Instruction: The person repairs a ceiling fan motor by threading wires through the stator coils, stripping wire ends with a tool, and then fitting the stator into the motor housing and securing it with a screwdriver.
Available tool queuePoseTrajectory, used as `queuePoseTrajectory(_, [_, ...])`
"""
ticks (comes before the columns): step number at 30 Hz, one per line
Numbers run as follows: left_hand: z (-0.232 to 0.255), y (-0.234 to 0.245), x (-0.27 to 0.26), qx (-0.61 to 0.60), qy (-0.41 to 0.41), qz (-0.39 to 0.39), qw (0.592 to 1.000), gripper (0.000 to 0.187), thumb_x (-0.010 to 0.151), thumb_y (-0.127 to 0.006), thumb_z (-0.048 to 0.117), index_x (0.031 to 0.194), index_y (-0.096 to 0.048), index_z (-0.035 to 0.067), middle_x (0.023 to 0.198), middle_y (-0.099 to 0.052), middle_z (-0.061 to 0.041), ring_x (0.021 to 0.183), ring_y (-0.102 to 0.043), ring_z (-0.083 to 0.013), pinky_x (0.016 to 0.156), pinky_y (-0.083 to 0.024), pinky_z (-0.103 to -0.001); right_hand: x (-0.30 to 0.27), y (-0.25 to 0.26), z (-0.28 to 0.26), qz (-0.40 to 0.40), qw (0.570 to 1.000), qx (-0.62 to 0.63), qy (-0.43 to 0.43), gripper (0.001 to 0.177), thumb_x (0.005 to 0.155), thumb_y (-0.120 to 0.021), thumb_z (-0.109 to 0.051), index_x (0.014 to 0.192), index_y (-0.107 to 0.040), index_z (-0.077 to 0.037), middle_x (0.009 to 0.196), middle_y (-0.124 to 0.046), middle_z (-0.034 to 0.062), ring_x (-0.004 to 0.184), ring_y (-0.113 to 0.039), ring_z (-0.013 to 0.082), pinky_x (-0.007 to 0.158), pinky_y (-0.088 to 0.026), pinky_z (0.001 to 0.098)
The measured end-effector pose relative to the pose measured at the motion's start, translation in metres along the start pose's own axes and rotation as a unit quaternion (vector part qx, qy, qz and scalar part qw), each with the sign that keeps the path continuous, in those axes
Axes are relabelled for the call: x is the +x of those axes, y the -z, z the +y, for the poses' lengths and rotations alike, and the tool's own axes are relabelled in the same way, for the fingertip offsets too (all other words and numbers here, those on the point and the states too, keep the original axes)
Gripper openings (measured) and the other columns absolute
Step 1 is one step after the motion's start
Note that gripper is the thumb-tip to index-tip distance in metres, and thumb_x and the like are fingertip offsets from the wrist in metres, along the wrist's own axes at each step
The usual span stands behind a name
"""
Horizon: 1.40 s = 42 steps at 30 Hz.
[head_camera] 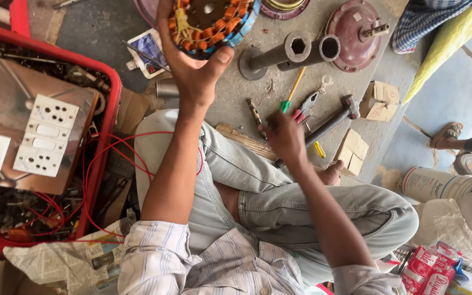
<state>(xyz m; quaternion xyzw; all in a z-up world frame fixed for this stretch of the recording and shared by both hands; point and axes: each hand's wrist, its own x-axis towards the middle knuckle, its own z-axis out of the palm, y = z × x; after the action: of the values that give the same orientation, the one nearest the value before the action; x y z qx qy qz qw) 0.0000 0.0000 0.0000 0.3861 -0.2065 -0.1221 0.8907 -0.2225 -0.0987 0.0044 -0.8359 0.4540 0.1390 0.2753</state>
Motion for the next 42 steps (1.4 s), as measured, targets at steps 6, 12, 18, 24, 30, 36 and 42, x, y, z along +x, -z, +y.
queuePoseTrajectory(6, [-0.005,-0.003,-0.009,0.001,-0.031,-0.034,0.999,0.101,0.089,-0.094,0.034,0.163,-0.027,0.013,0.15,-0.043,-0.003,0.139,-0.048,-0.0176,0.119,-0.047,-0.037,-0.006,-0.021,0.011,0.077,0.988,-0.049,0.125,0.027,0.085,-0.08,-0.018,0.103,-0.066,-0.002,0.097,-0.072,0.0159,0.089,-0.071,0.0352,0.078,-0.055,0.0469])
queuePoseTrajectory(12, [-0.003,-0.005,-0.007,-0.028,-0.027,-0.021,0.999,0.102,0.089,-0.093,0.035,0.162,-0.026,0.01,0.155,-0.043,-0.006,0.139,-0.048,-0.0185,0.119,-0.045,-0.038,-0.027,0.009,-0.017,0.193,0.956,0.03,0.219,0.013,0.091,-0.075,-0.011,0.104,-0.074,-0.009,0.1,-0.073,0.011,0.081,-0.075,0.0251,0.072,-0.059,0.0347])
queuePoseTrajectory(18, [-0.003,0.0,-0.006,-0.004,-0.023,-0.011,1.0,0.097,0.092,-0.09,0.035,0.162,-0.028,0.009,0.152,-0.047,-0.007,0.136,-0.051,-0.0187,0.119,-0.045,-0.036,-0.027,0.017,-0.023,0.179,0.953,0.154,0.189,0.021,0.091,-0.079,-0.011,0.109,-0.071,-0.004,0.097,-0.078,0.0078,0.083,-0.078,0.0161,0.073,-0.059,0.0295])
queuePoseTrajectory(24, [-0.007,0.004,-0.006,-0.016,-0.019,0.006,1.0,0.096,0.091,-0.091,0.033,0.161,-0.03,0.008,0.15,-0.048,-0.008,0.135,-0.051,-0.019,0.119,-0.043,-0.035,-0.025,0.012,-0.018,0.182,0.952,0.203,0.141,0.03,0.089,-0.082,-0.015,0.106,-0.063,-0.001,0.092,-0.077,0.0096,0.084,-0.078,0.0145,0.074,-0.06,0.0273])
queuePoseTrajectory(30, [-0.006,0.005,-0.004,-0.006,-0.026,-0.001,1.0,0.094,0.092,-0.09,0.032,0.161,-0.03,0.01,0.151,-0.049,-0.007,0.136,-0.051,-0.0189,0.119,-0.044,-0.036,-0.025,0.018,-0.018,0.161,0.965,0.183,0.1,0.03,0.087,-0.083,-0.013,0.103,-0.062,-0.001,0.091,-0.079,0.0098,0.084,-0.078,0.014,0.074,-0.06,0.0265])
queuePoseTrajectory(36, [-0.002,0.004,-0.003,0.01,0.056,0.043,0.997,0.105,0.081,-0.09,0.032,0.158,-0.025,0.005,0.146,-0.047,-0.013,0.132,-0.054,-0.0259,0.106,-0.054,-0.046,-0.018,0.026,0.002,0.07,0.968,0.236,0.053,0.024,0.087,-0.081,-0.01,0.098,-0.061,-0.004,0.087,-0.077,0.0059,0.08,-0.074,0.0097,0.07,-0.059,0.0251])
queuePoseTrajectory(42, [-0.009,0.009,-0.003,-0.006,-0.023,0.002,1.0,0.092,0.094,-0.09,0.028,0.161,-0.03,0.01,0.152,-0.047,-0.008,0.135,-0.051,-0.0196,0.118,-0.044,-0.036,0.018,0.008,0.029,-0.001,0.914,0.4,0.068,0.029,0.089,-0.082,-0.011,0.101,-0.056,-0.004,0.09,-0.077,0.0043,0.083,-0.069,0.0075,0.075,-0.056,0.0236])
